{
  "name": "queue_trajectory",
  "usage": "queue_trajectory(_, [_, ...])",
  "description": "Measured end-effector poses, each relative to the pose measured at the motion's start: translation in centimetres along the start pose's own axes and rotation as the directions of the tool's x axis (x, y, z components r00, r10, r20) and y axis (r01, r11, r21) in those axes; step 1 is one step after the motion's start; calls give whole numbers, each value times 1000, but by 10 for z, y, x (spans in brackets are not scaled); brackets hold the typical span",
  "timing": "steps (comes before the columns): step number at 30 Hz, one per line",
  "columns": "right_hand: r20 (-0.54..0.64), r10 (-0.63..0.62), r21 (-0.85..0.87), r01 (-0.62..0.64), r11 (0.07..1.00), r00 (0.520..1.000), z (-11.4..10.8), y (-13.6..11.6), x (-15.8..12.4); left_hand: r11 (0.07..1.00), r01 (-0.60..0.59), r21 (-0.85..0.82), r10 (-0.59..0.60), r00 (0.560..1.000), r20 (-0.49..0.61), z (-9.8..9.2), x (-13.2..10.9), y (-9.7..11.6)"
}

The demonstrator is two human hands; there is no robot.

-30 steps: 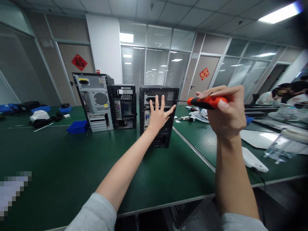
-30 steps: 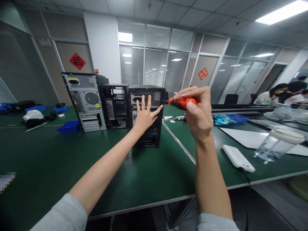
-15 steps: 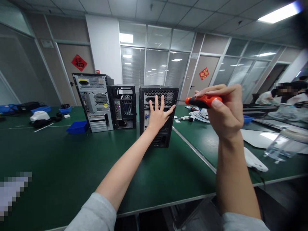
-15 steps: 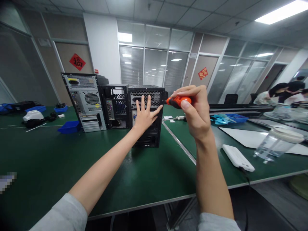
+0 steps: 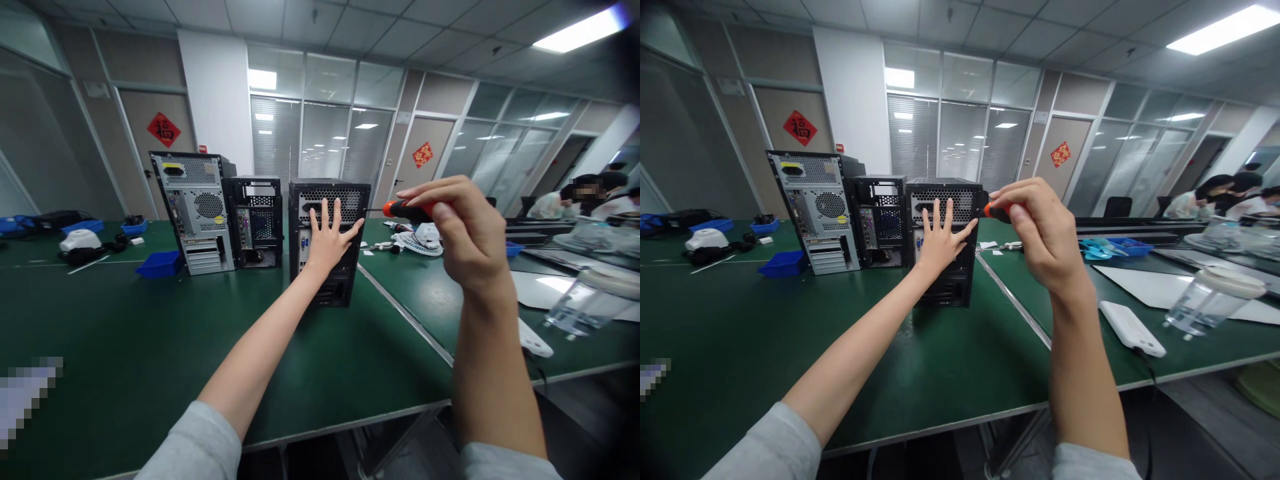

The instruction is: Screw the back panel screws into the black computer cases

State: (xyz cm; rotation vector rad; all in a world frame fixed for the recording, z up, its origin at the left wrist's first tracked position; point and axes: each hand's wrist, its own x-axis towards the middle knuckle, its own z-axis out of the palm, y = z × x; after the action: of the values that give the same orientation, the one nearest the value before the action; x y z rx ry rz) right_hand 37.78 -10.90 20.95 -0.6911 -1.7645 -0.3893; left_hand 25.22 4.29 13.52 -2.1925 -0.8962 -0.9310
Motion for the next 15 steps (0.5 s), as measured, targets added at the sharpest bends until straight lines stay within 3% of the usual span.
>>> queue_trajectory(4, [10, -61, -138, 61, 989, 998, -2, 0, 1, 1000, 4, -3, -4, 1000, 6, 1, 0, 0])
queue_trajectory(15, [-5, -158, -321, 148, 935, 987, 1, 0, 1, 1000, -4, 12, 4, 1000, 16, 0, 0, 0])
